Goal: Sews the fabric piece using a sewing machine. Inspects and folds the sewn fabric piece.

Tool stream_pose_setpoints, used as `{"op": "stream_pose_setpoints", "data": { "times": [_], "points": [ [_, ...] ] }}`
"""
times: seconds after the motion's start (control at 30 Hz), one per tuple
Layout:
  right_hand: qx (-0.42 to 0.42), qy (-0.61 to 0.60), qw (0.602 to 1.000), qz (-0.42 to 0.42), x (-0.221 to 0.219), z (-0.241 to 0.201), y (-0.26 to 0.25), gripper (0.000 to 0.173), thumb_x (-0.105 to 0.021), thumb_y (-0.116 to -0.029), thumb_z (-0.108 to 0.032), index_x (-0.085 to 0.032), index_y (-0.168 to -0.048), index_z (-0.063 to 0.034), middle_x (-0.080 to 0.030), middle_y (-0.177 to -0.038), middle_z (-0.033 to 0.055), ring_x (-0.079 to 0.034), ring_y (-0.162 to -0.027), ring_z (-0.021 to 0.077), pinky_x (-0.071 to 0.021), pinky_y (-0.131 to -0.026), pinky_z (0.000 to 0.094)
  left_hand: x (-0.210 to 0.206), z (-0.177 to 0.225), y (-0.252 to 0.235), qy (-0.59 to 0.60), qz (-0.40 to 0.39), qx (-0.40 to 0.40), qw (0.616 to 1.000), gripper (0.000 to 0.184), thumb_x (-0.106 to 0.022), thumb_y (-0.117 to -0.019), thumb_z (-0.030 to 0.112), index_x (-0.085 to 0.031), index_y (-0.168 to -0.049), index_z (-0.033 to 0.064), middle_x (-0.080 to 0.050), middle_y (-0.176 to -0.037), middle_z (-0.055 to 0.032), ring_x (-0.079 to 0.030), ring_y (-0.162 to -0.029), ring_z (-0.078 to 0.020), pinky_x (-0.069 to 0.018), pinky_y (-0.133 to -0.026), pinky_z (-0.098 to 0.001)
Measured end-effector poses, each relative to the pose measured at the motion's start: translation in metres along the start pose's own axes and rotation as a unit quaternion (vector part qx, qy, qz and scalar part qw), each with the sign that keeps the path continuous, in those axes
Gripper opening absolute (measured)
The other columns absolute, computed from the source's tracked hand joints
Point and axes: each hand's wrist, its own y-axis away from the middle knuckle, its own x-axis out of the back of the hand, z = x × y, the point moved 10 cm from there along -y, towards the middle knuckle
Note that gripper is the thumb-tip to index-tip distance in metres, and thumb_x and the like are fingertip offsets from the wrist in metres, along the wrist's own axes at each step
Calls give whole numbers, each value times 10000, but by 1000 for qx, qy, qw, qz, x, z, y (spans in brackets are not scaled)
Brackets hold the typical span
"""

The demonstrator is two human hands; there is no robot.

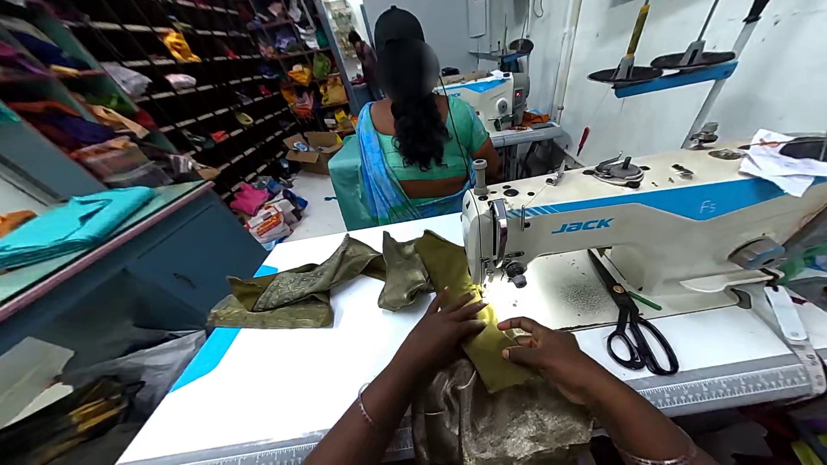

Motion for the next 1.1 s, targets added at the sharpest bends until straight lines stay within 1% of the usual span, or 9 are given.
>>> {"op": "stream_pose_setpoints", "data": {
  "times": [0.03, 0.1, 0.27, 0.33, 0.4, 0.5, 0.67, 0.83, 1.1],
  "points": [
    [-1, -4, 1000, -4, 0, 0, -1, 398, -602, -1005, -26, -501, -1389, -54, -680, -950, 82, -660, -809, 118, -550, -774, 293, 1, 1, -3, -18, 8, -12, 1000, 338, -807, -797, 22, -773, -1125, 93, -637, -1424, -45, -471, -1448, -265, -214, -1229, -620],
    [-7, 14, 1000, -11, 3, 1, -3, 383, -573, -1001, -10, -521, -1379, -44, -676, -977, 89, -659, -831, 127, -553, -785, 303, 1, 8, -8, -39, 0, -24, 999, 230, -780, -818, 31, -764, -1047, 47, -689, -1331, -73, -514, -1411, -268, -221, -1237, -584],
    [-6, 111, 994, -23, 14, 4, -7, 308, -557, -996, -21, -631, -1294, -55, -694, -1118, 103, -667, -921, 141, -546, -831, 331, -19, 4, -11, 11, -67, 35, 997, 257, -607, -945, 83, -711, -1177, 50, -656, -1378, -73, -473, -1440, -235, -164, -1258, -550],
    [-4, 154, 988, -25, 16, 5, -8, 318, -566, -985, -43, -648, -1291, -77, -689, -1167, 101, -667, -965, 151, -544, -854, 350, -23, -1, -11, 25, -71, 51, 996, 289, -583, -957, 114, -694, -1218, 54, -646, -1392, -64, -489, -1419, -229, -209, -1235, -542],
    [-4, 179, 984, -25, 17, 6, -8, 328, -570, -985, -64, -649, -1303, -91, -684, -1198, 96, -665, -996, 154, -538, -876, 360, -25, -1, -10, 27, -48, 52, 997, 279, -593, -942, 127, -688, -1197, 65, -670, -1337, -66, -545, -1355, -231, -285, -1191, -535],
    [3, 185, 983, -14, 20, 8, -7, 323, -573, -997, -77, -652, -1310, -93, -681, -1235, 82, -663, -1029, 143, -534, -897, 350, -29, -3, -8, 38, -45, 65, 996, 398, -601, -939, 117, -640, -1333, 76, -649, -1370, -66, -524, -1375, -229, -283, -1199, -521],
    [15, 186, 982, 5, 24, 10, -8, 313, -563, -999, -63, -668, -1294, -74, -677, -1270, 75, -662, -1026, 132, -532, -887, 329, -35, -6, -3, 58, -41, 71, 995, 396, -585, -958, 122, -644, -1349, 111, -571, -1492, -14, -461, -1433, -196, -272, -1199, -521],
    [28, 199, 980, 15, 28, 11, -12, 303, -542, -1013, -77, -686, -1279, -75, -682, -1271, 79, -648, -1098, 152, -512, -944, 373, -28, -7, -6, 61, -8, 29, 998, 372, -628, -937, 135, -676, -1303, 96, -616, -1433, -45, -522, -1374, -235, -345, -1132, -559],
    [57, 181, 981, 36, 28, 8, -21, 303, -490, -1042, -62, -679, -1279, -45, -670, -1295, 91, -633, -1143, 147, -499, -977, 348, -23, -20, -12, 69, 20, -12, 997, 394, -661, -903, 130, -694, -1294, 89, -629, -1398, -74, -549, -1337, -266, -389, -1094, -584]
  ]
}}
